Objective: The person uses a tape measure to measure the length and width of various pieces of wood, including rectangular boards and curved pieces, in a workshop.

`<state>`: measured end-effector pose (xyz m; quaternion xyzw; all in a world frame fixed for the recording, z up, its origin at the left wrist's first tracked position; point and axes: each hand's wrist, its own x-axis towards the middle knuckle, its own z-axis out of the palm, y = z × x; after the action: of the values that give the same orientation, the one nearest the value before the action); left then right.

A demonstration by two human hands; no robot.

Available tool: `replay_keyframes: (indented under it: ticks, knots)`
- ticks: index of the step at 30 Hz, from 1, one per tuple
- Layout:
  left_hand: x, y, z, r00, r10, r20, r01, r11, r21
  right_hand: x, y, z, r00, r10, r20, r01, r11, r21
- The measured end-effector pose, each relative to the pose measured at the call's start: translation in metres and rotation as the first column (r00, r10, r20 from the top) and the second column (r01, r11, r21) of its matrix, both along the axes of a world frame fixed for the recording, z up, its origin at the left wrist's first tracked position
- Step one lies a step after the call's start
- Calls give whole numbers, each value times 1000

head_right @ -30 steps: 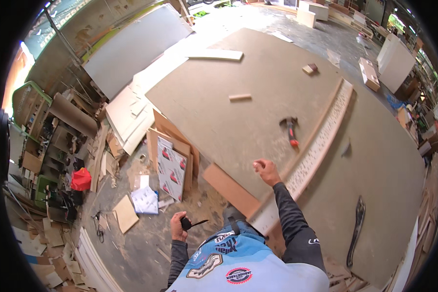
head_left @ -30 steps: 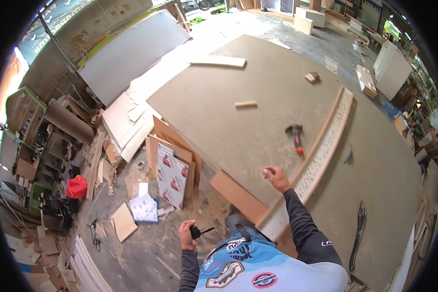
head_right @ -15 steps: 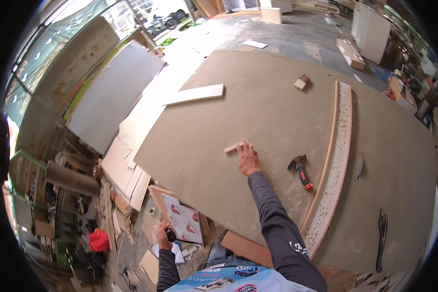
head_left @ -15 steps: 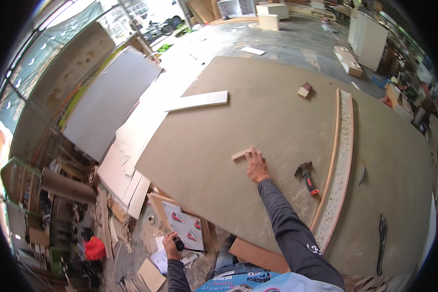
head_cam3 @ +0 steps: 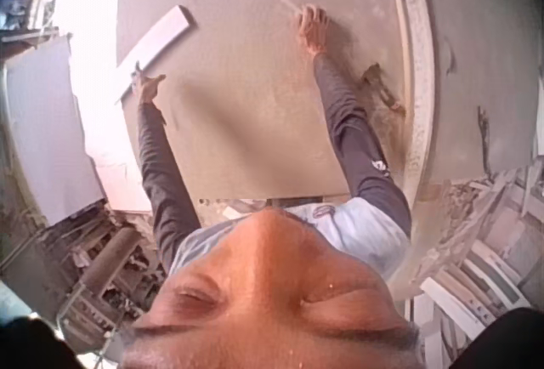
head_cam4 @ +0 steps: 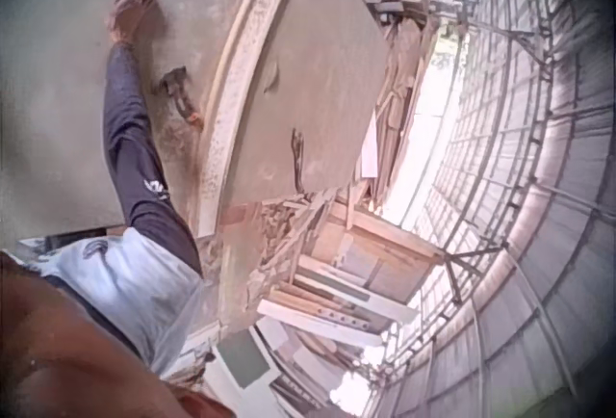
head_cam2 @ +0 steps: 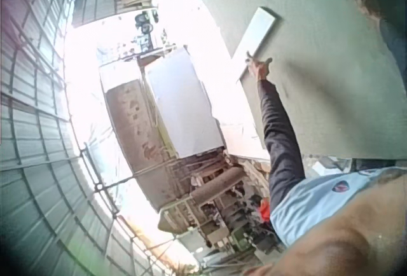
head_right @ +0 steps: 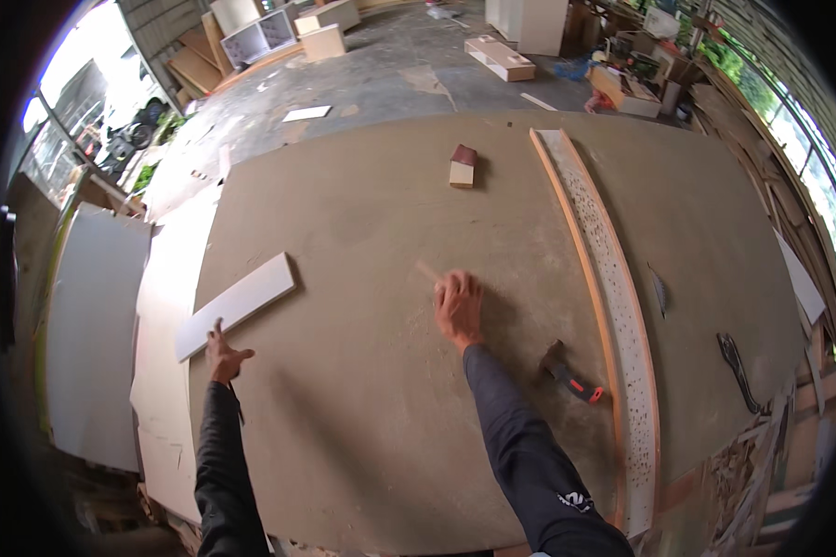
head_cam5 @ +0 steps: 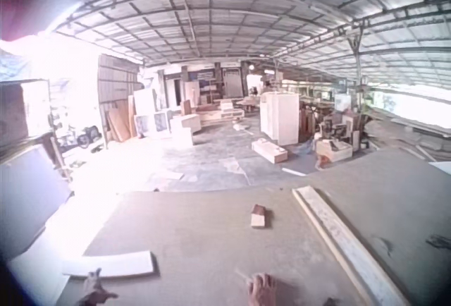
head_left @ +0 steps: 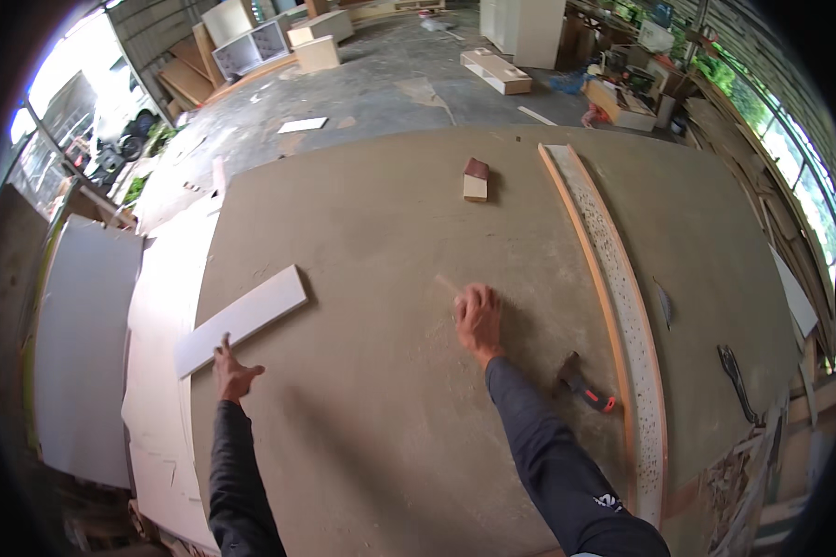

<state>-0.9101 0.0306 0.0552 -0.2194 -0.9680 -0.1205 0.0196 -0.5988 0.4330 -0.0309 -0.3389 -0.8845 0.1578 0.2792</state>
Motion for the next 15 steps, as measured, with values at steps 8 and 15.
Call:
replay_keyframes:
  ticks: [8,15]
  knots:
    - [-128,32,21,904,-348,250,386,914,-123,-105,148,2,915,-360,-181,394,894,214]
    - [-129,50,36,815,-565,128,577,767,-281,-163,248,4,961,-168,-221,248,877,411]
